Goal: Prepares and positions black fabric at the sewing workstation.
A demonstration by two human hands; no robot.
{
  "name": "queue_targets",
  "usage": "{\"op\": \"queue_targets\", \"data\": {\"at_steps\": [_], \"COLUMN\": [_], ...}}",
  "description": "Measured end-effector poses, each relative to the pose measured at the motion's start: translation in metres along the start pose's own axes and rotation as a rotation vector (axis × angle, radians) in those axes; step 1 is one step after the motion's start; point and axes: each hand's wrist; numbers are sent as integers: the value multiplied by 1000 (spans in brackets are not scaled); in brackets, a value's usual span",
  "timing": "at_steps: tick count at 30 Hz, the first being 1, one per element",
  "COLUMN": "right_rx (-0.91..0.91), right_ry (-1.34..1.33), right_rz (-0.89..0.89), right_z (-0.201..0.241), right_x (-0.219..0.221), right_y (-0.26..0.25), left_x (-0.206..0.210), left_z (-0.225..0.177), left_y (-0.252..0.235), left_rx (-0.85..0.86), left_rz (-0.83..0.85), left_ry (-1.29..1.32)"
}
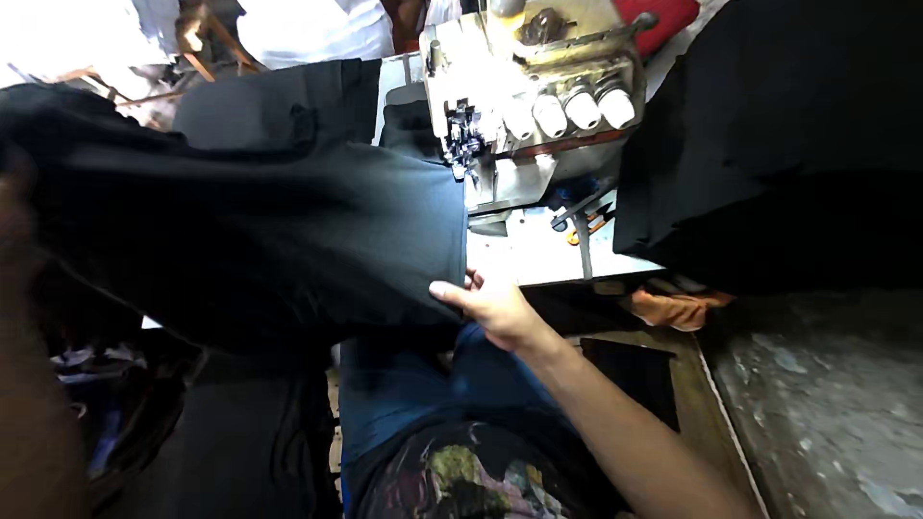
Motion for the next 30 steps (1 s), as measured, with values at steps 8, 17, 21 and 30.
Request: {"op": "queue_targets", "data": {"at_steps": [8,17,21,30], "right_rx": [294,119,-235,-449], "right_ry": [-112,1328,1123,784], "right_rz": [357,-124,-367,-541], "right_z": [27,8,17,36], "right_x": [-10,-26,-40,-15], "right_y": [62,22,-14,-40], "left_x": [0,55,52,32], "left_z": [40,67,67,43], "left_y": [-16,-1,8,7], "left_rx": [32,76,-19,-29], "left_rz": [86,100,125,78], "left_ry": [62,-281,-92,124]}}
Point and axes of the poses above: each hand's wrist, its own y-axis away from the middle knuckle, its own x-axis out of the palm, z = x × y
